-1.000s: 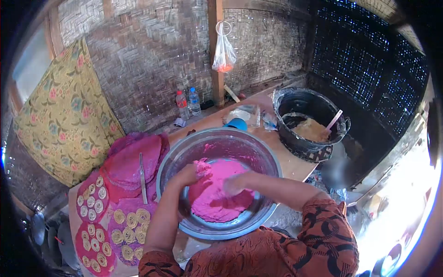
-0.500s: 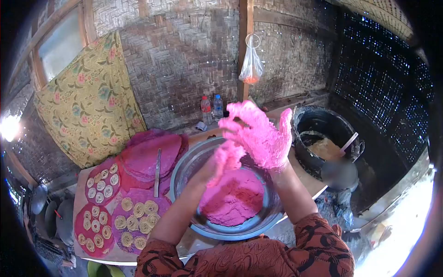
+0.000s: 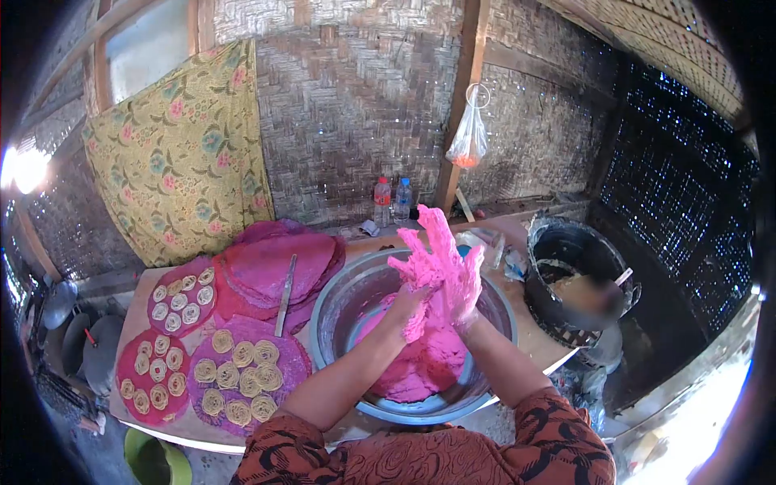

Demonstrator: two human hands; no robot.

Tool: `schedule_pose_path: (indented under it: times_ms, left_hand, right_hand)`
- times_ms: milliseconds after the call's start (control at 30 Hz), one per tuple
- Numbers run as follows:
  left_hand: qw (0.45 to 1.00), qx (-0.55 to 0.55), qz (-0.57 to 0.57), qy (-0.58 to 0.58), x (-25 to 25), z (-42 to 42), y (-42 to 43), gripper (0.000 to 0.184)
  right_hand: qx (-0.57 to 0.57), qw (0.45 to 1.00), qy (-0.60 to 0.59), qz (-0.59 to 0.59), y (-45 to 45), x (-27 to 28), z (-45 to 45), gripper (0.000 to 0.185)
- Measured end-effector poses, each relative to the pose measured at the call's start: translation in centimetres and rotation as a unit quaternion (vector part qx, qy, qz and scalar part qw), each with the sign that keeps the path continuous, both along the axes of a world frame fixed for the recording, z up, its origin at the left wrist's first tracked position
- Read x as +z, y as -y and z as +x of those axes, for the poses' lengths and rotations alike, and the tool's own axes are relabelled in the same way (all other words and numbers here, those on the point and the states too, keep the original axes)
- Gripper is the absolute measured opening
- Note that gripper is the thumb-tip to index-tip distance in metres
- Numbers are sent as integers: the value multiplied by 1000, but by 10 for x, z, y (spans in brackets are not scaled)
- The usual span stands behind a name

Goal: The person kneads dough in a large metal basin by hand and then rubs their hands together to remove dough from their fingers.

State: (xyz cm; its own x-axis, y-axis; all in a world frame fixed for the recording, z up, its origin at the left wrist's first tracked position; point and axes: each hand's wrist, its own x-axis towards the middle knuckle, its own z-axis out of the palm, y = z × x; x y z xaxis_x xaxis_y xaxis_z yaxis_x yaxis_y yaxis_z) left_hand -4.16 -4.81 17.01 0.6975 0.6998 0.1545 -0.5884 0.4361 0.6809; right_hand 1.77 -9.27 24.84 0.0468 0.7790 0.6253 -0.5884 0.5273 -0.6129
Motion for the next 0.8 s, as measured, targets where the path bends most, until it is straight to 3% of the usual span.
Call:
schedule_pose_path:
  times_ms: [100,333,433,500,533,733,800]
  left_hand:
    - [992,-89,-48,71,-7,-1,-17,39]
    - [993,-82,-50,72,-13,-3,-34,35]
    - [995,-87,-31,41,-20,-3,-40,30]
    - [994,-80,-48,56,-31,2,-50,29]
    - [994,-79,-49,56,-30,1,-51,29]
    - [999,-29,-19,30,-4,-17,-45,27]
    - [1000,1,-13,27,10,-26,-36,23]
  right_hand:
    - [-69,994,79,-4,3,2,-12,98]
    - [-89,982,166,5,4,-8,-7,99]
    - [-107,964,243,28,-6,-28,11,85]
    - [11,992,130,3,-9,-35,12,83]
    - [12,991,130,3,-9,-35,11,83]
    - [-42,987,149,-48,2,-23,0,79]
    - [-100,961,254,-34,4,-18,1,82]
